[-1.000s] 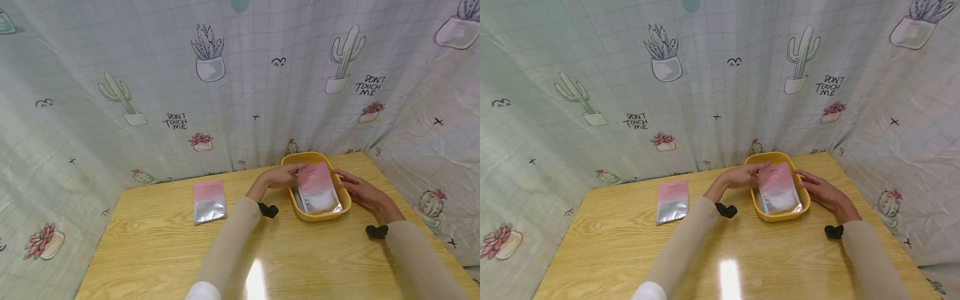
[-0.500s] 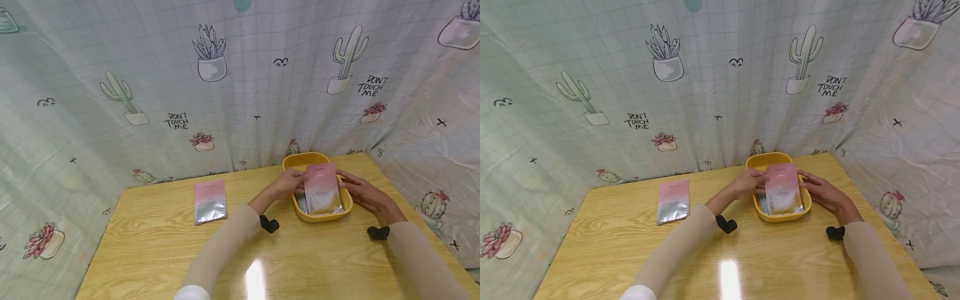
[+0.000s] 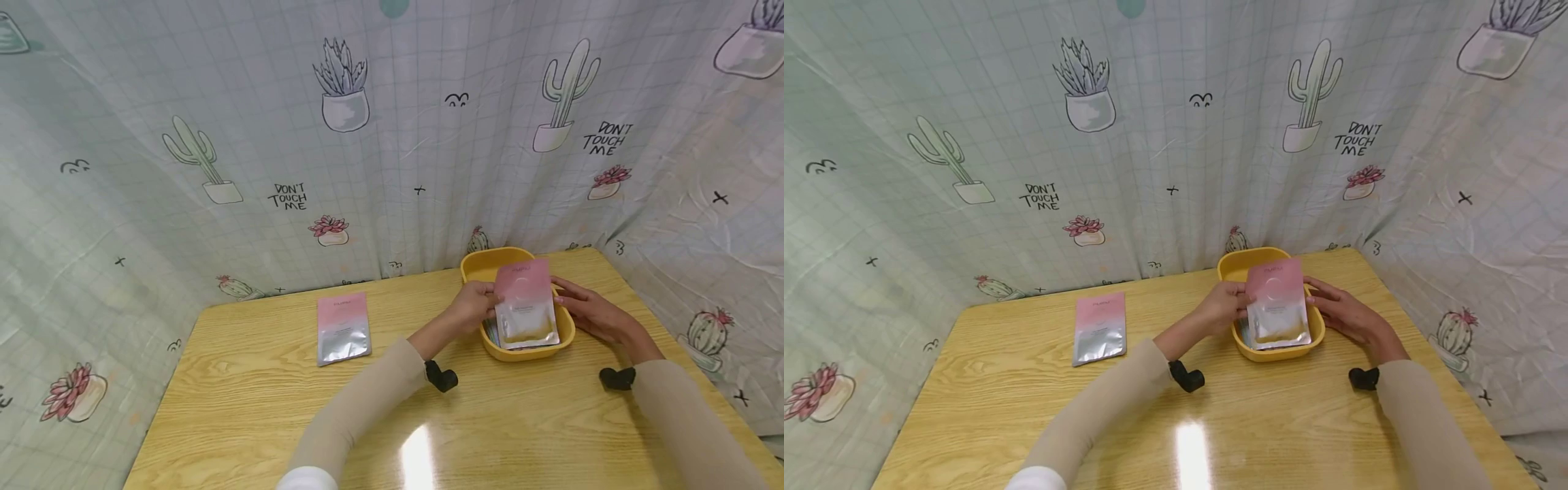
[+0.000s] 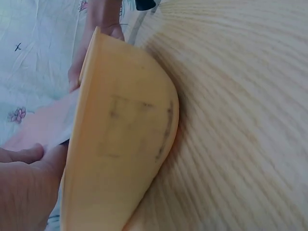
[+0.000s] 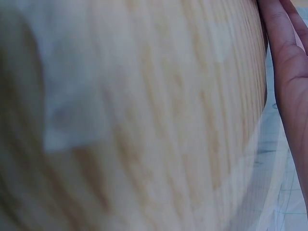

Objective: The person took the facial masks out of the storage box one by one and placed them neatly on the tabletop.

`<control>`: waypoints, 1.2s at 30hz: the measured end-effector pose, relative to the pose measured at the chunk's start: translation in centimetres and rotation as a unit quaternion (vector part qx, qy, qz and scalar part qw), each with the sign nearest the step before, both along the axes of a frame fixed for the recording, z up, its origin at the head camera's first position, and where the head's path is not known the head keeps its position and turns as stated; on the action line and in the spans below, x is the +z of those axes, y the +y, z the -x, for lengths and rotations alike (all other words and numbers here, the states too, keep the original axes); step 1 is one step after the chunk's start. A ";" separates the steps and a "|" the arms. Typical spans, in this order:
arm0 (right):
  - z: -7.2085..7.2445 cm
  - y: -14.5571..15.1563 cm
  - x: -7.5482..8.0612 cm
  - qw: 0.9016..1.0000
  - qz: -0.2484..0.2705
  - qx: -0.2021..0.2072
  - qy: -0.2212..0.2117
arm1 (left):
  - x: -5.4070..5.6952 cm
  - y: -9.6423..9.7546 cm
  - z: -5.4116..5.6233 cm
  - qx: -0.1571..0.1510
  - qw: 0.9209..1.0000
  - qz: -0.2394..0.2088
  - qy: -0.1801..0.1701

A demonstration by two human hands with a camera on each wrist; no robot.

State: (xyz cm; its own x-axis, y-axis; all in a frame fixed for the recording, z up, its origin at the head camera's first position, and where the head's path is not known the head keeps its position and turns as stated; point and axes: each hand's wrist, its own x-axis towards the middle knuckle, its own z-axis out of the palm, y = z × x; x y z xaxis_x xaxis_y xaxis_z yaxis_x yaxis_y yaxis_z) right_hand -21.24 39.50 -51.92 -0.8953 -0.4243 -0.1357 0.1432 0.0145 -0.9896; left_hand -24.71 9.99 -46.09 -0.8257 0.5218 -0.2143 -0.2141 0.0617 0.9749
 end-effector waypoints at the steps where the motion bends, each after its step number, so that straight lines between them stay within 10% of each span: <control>1: 0.0 0.0 0.0 1.000 0.001 -0.001 0.000 | 0.1 -0.2 0.1 0.001 1.000 -0.005 0.001; 11: 0.1 0.2 -0.1 1.000 0.020 0.017 0.012 | 1.6 -2.0 1.3 0.022 0.995 -0.093 -0.032; 36: 0.3 0.2 0.0 0.999 0.024 0.026 0.004 | 2.7 -8.5 3.6 0.066 0.988 -0.133 -0.047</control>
State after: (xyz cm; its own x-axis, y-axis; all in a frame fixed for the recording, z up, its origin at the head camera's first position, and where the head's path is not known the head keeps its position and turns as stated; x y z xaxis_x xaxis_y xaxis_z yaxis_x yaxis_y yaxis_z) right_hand -21.50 39.67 -51.97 -0.8733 -0.4755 -0.1064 0.1352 -0.0266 -0.9905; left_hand -28.30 1.54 -43.38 -0.8732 0.4596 -0.1622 -0.2929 -0.2289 0.9284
